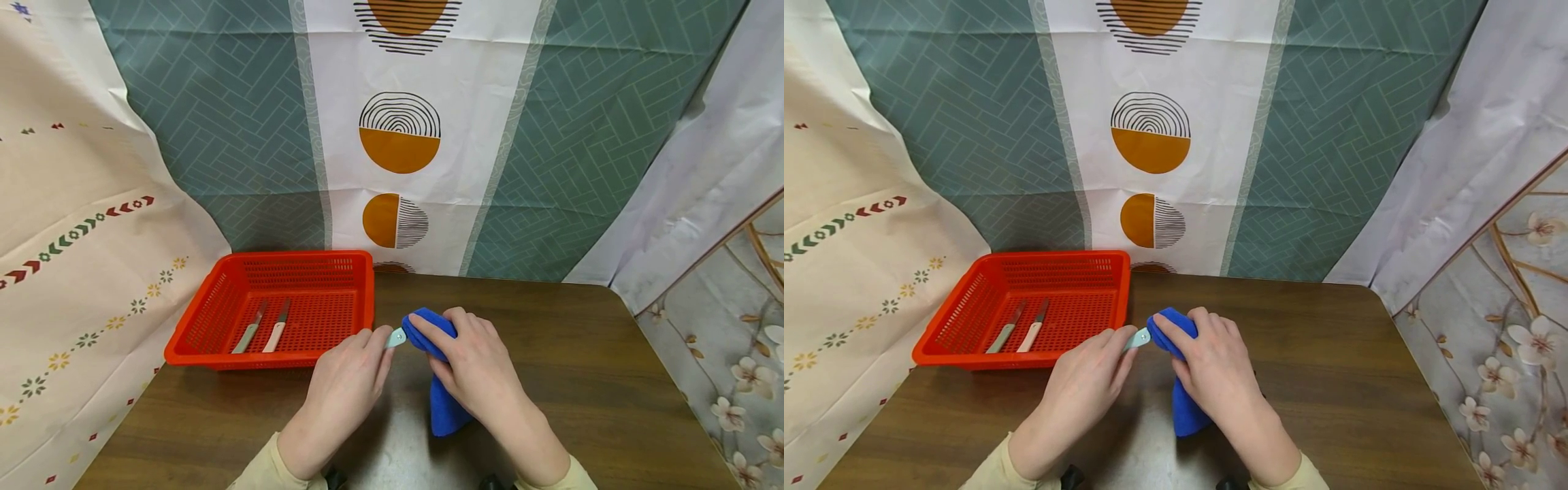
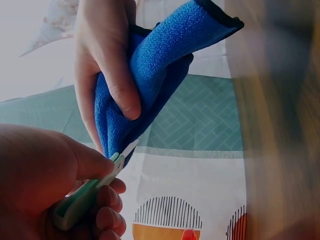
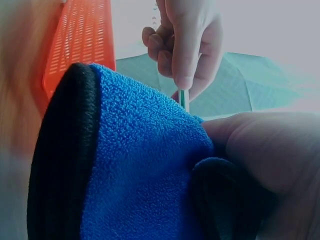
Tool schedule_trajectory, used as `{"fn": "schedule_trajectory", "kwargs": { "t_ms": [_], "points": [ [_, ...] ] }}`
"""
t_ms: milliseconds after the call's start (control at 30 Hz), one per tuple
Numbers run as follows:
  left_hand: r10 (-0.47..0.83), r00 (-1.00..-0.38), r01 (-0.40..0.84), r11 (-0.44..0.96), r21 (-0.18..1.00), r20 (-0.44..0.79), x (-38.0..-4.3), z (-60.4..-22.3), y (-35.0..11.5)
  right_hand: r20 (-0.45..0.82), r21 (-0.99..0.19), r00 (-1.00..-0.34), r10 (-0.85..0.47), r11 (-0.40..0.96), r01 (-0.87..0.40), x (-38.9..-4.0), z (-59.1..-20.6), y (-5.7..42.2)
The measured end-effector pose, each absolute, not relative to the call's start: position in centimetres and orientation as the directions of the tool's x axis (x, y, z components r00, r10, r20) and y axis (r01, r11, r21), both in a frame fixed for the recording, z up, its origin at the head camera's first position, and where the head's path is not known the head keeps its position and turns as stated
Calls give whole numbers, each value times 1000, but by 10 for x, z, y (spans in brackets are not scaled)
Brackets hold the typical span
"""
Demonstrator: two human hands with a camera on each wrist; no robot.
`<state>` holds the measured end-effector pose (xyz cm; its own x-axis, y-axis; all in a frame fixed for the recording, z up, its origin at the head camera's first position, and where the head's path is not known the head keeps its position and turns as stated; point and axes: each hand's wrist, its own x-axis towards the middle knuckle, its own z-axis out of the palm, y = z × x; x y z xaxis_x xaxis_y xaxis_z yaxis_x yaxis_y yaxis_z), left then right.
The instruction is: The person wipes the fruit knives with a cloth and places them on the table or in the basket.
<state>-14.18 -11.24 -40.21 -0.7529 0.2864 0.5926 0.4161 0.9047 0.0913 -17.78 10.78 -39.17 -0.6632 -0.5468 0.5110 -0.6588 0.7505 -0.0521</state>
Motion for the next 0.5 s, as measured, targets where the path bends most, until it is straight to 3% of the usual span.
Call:
{"fn": "schedule_trajectory", "kwargs": {
  "t_ms": [500],
  "points": [
    [274, -766, 407, 907, 109, 582, -142, -400, -112, 490, -67, -708, -509, 787, -613, -184, -390, 119]
  ]
}}
